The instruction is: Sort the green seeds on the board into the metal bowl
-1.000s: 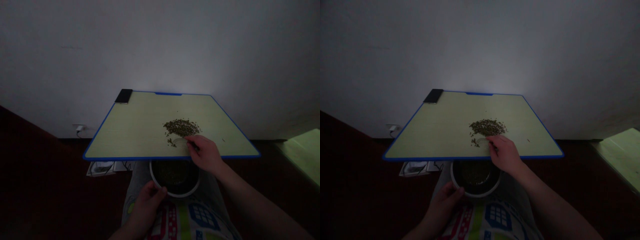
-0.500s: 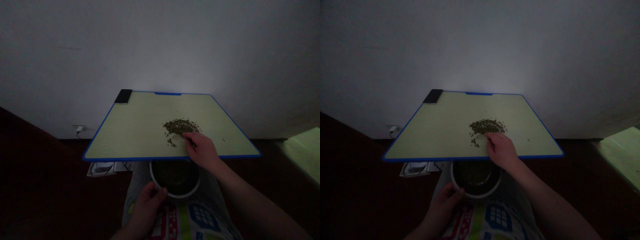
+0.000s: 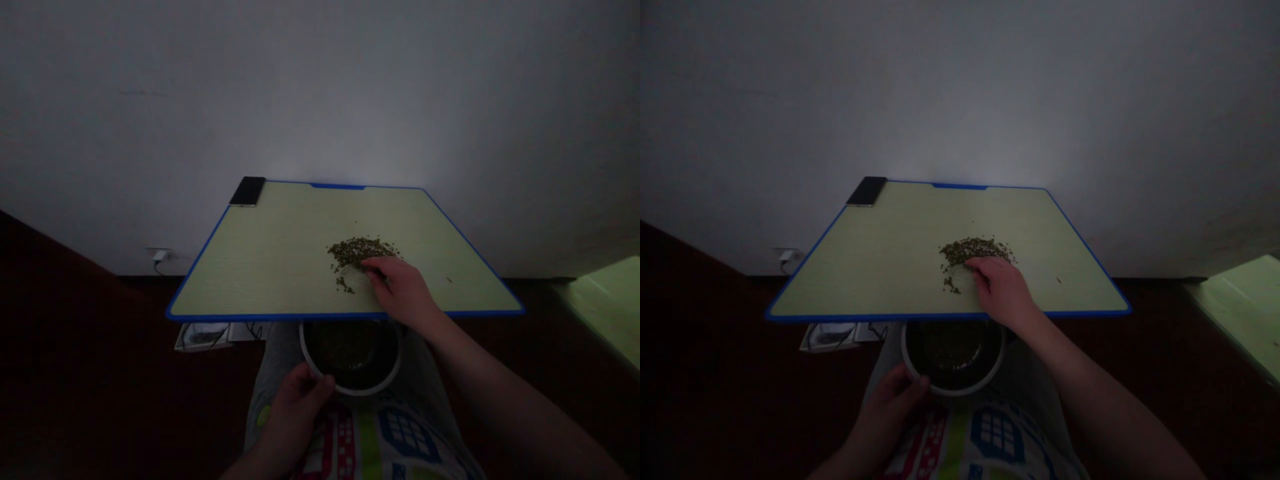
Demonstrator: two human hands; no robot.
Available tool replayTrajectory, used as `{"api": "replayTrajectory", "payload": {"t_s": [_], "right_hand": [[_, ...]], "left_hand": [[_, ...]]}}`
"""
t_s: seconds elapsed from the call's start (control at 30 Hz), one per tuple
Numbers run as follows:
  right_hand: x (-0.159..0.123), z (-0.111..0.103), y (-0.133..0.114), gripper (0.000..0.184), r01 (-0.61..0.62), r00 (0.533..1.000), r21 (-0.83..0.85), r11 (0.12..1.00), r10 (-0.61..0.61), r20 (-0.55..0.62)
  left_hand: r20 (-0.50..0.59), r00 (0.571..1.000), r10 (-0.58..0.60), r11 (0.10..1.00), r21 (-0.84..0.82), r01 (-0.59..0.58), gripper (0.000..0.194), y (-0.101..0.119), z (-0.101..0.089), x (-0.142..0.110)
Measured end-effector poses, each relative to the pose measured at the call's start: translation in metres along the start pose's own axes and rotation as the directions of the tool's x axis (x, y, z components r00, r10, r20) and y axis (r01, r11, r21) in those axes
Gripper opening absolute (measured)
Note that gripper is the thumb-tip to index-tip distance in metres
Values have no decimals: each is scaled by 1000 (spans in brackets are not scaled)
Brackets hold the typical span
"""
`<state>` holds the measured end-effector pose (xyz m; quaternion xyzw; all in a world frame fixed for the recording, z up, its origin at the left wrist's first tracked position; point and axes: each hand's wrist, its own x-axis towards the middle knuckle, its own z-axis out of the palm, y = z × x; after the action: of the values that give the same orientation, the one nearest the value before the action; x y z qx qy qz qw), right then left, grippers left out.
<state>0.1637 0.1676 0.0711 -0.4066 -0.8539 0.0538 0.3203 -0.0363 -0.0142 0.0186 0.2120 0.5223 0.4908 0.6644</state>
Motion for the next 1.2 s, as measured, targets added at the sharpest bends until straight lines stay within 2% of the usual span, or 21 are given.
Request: {"api": "replayTrajectory", "payload": {"t_s": [0.2,0.37,0.57,0.9,1.2], "right_hand": [[-2,-4,1,28,24,1000,36,999,-24,3],[-4,-6,2,27,40,999,40,998,-40,-12],[-8,-8,1,27,25,1000,56,998,-25,-3],[-10,-11,3,26,10,1000,71,997,-10,-2],[-10,-9,-4,27,44,999,53,998,-44,7]], "left_hand": [[18,1000,-11,996,-91,13,50,-9,-2,3],[39,999,-26,996,-84,29,51,-6,-3,2],[-4,999,-39,998,-50,38,55,-4,-2,2],[18,1000,-23,999,-34,23,55,1,0,0],[53,999,-5,998,-58,8,46,-9,-5,3]]}}
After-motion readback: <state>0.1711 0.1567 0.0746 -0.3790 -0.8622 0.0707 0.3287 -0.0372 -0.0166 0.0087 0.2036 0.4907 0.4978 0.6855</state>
